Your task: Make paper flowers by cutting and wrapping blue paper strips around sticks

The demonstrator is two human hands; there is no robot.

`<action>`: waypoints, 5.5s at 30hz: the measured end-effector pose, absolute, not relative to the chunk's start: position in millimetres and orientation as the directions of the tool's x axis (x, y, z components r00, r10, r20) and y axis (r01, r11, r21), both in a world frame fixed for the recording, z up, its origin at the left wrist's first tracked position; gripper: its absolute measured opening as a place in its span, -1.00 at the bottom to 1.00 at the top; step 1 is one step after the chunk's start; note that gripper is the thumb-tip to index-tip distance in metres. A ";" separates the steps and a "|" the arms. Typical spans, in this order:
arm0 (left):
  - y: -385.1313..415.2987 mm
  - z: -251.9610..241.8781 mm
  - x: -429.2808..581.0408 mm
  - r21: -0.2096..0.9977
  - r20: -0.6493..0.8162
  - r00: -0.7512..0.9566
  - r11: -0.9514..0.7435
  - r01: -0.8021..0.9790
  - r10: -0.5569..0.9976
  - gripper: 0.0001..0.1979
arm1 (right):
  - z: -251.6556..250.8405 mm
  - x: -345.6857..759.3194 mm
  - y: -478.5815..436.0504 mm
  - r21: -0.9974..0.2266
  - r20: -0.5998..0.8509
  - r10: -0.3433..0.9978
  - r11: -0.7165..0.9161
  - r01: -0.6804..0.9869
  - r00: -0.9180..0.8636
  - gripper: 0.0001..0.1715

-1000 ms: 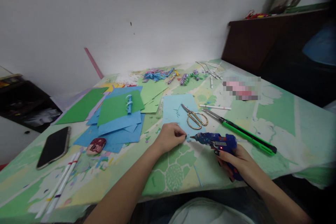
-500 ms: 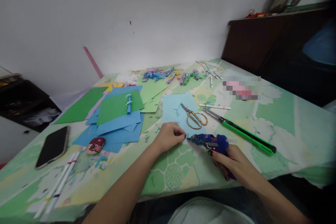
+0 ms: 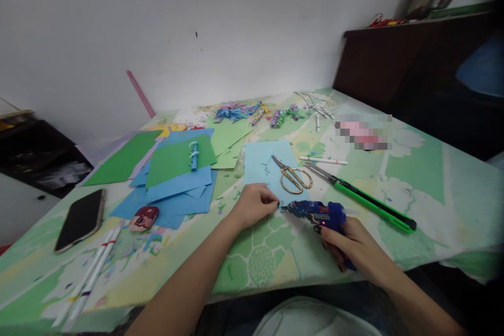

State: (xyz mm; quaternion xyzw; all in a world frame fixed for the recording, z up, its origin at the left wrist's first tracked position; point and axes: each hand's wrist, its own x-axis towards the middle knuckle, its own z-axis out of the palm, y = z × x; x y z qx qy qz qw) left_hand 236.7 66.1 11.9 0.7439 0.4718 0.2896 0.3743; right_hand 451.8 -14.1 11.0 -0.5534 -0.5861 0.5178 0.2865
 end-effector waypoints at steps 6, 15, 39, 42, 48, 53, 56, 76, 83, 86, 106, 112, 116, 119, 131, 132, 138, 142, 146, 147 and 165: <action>65.9 12.1 237.0 0.825 0.073 0.380 -0.270 0.496 0.922 -0.86 | 11.7 450.7 -14.3 -0.918 -0.226 0.950 -0.134 0.373 -0.214 -0.60; 66.8 11.5 236.3 0.809 0.110 0.383 -0.307 0.502 0.917 -0.87 | 11.8 450.2 -13.4 -0.917 -0.224 0.948 -0.127 0.378 -0.226 -0.62; 58.2 15.4 243.0 0.716 0.240 0.344 -0.405 0.569 0.908 -0.88 | 0.5 460.8 -20.8 -0.988 -0.151 0.987 -0.151 0.020 -0.053 -0.59; 55.5 15.6 245.5 0.690 0.268 0.329 -0.419 0.591 0.906 -0.87 | 0.1 461.8 -20.9 -0.990 -0.142 0.989 -0.142 -0.012 -0.039 -0.61; 49.0 16.7 249.3 0.671 0.304 0.299 -0.426 0.606 0.904 -0.87 | 0.9 462.4 -22.0 -0.987 -0.153 0.987 -0.155 -0.043 -0.044 -0.61; 44.9 16.7 251.5 0.638 0.330 0.281 -0.432 0.637 0.901 -0.87 | 0.6 461.9 -21.6 -0.989 -0.139 0.990 -0.140 -0.054 -0.033 -0.62; 43.1 15.0 252.2 0.617 0.355 0.274 -0.444 0.650 0.894 -0.87 | 0.3 461.9 -21.0 -0.990 -0.128 0.991 -0.129 -0.058 -0.032 -0.62; 36.2 12.1 254.4 0.563 0.386 0.317 -0.493 0.663 0.866 -0.87 | -0.5 464.3 -23.4 -0.990 -0.127 0.990 -0.131 -0.055 -0.062 -0.64; 35.2 12.8 255.5 0.552 0.373 0.334 -0.496 0.670 0.866 -0.86 | -1.1 464.0 -23.6 -0.991 -0.127 0.990 -0.129 -0.046 -0.056 -0.64; 35.1 13.4 255.9 0.558 0.366 0.338 -0.495 0.666 0.867 -0.86 | -1.6 463.9 -23.6 -0.991 -0.124 0.991 -0.126 -0.042 -0.054 -0.63; 33.8 19.2 250.0 0.622 0.346 0.352 -0.493 0.608 0.870 -0.86 | 0.1 463.0 -23.7 -0.992 -0.117 0.992 -0.119 -0.043 -0.057 -0.62; 33.8 21.1 251.0 0.627 0.317 0.317 -0.448 0.637 0.894 -0.86 | -1.1 463.6 -23.0 -0.991 -0.123 0.991 -0.126 -0.041 -0.059 -0.62; 34.8 19.6 254.1 0.590 0.286 0.279 -0.398 0.702 0.917 -0.81 | -1.6 463.9 -22.9 -0.991 -0.126 0.990 -0.129 -0.046 -0.061 -0.64; 36.0 18.5 254.9 0.601 0.261 0.265 -0.371 0.708 0.928 -0.83 | -1.2 463.4 -22.6 -0.990 -0.130 0.990 -0.133 -0.052 -0.058 -0.63; 37.5 17.5 253.3 0.657 0.239 0.271 -0.361 0.662 0.933 -0.94 | -1.8 463.6 -22.7 -0.992 -0.121 0.991 -0.123 -0.041 -0.057 -0.62; 37.6 17.3 253.4 0.659 0.241 0.271 -0.362 0.659 0.932 -0.94 | -2.0 463.5 -22.6 -0.991 -0.121 0.991 -0.123 -0.042 -0.056 -0.62; 37.8 16.1 253.4 0.666 0.252 0.269 -0.369 0.649 0.929 -0.94 | -3.3 463.8 -23.2 -0.990 -0.130 0.990 -0.133 -0.047 -0.055 -0.64; 38.3 14.6 254.0 0.665 0.259 0.275 -0.377 0.645 0.926 -0.90 | -4.5 464.5 -23.9 -0.991 -0.123 0.991 -0.125 -0.046 -0.054 -0.64; 38.8 12.7 255.1 0.659 0.274 0.273 -0.387 0.645 0.922 -0.90 | -5.5 464.8 -23.7 -0.992 -0.120 0.991 -0.122 -0.040 -0.062 -0.64; 39.0 12.4 255.3 0.656 0.276 0.272 -0.388 0.647 0.922 -0.90 | -5.6 464.9 -23.5 -0.992 -0.123 0.990 -0.125 -0.035 -0.062 -0.65; 42.9 10.9 256.0 0.695 0.272 0.238 -0.361 0.622 0.932 -0.88 | 6.5 460.3 -21.2 -0.937 -0.155 0.964 -0.075 0.342 -0.214 -0.66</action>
